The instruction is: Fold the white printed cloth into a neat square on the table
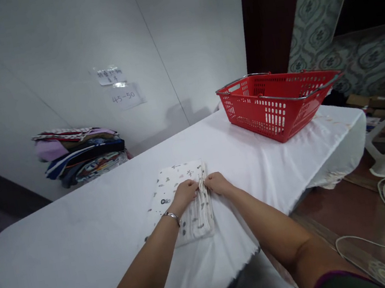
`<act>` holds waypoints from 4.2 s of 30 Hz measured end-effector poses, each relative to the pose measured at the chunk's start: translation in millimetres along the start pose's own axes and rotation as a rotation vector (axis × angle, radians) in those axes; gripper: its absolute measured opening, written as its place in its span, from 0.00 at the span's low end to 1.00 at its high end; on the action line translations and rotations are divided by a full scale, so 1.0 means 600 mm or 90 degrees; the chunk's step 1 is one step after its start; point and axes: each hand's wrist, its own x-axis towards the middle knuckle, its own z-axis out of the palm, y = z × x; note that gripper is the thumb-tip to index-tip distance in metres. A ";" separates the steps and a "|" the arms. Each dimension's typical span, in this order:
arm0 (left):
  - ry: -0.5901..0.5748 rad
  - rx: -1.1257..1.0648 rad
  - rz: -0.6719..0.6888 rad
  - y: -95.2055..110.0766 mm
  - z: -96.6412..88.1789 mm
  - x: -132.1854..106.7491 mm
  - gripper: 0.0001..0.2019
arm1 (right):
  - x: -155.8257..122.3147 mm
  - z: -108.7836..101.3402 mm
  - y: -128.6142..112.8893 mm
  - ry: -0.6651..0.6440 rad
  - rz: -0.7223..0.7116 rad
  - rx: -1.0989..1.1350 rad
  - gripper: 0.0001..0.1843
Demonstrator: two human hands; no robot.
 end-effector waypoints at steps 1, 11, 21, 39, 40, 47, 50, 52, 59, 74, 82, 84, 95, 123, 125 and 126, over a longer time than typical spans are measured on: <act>0.022 0.010 0.010 0.000 -0.001 -0.003 0.10 | 0.001 -0.001 0.001 -0.001 -0.001 0.000 0.11; 0.115 0.271 0.231 -0.042 0.037 -0.021 0.21 | 0.016 -0.002 0.017 -0.020 0.017 -0.009 0.11; 0.110 0.277 0.223 -0.040 0.036 -0.022 0.22 | 0.013 0.015 0.006 0.034 0.022 -0.011 0.11; 0.116 0.293 0.225 -0.052 0.013 -0.021 0.22 | 0.026 0.009 -0.004 0.016 0.020 -0.070 0.13; 0.120 0.300 0.225 -0.055 0.016 -0.020 0.22 | 0.024 0.009 -0.002 0.022 0.013 -0.084 0.13; 0.100 0.302 0.205 -0.056 0.020 -0.021 0.23 | 0.042 -0.003 -0.020 0.134 -0.105 -0.216 0.07; 0.126 0.299 0.220 -0.055 0.021 -0.021 0.22 | 0.058 0.018 -0.046 0.160 -0.200 -0.254 0.18; 0.142 0.301 0.235 -0.056 0.023 -0.022 0.22 | 0.068 0.042 -0.062 0.116 -0.283 -0.310 0.24; 0.159 0.258 0.260 -0.058 0.025 -0.031 0.21 | 0.109 0.076 -0.058 -0.050 -0.256 -0.654 0.33; 0.173 0.300 0.048 -0.184 -0.060 -0.014 0.29 | 0.119 0.091 -0.063 -0.084 -0.181 -0.803 0.41; 0.183 0.291 0.045 -0.179 -0.057 -0.019 0.27 | 0.152 0.153 -0.067 -0.163 -0.370 -0.756 0.41; 0.183 0.288 0.045 -0.180 -0.056 -0.019 0.27 | 0.160 0.152 -0.051 -0.190 -0.349 -0.757 0.41; 0.179 0.256 0.048 -0.177 -0.057 -0.023 0.28 | 0.176 0.169 -0.084 -0.213 -0.279 -0.683 0.37; 0.175 0.118 -0.119 -0.197 -0.107 -0.074 0.30 | 0.217 0.096 -0.095 -0.189 -0.209 -0.777 0.33; 0.154 0.087 -0.173 -0.209 -0.106 -0.103 0.28 | 0.208 0.069 -0.086 -0.157 -0.205 -0.798 0.31; 0.135 0.080 -0.187 -0.214 -0.103 -0.115 0.27 | 0.203 0.061 -0.083 -0.142 -0.208 -0.805 0.30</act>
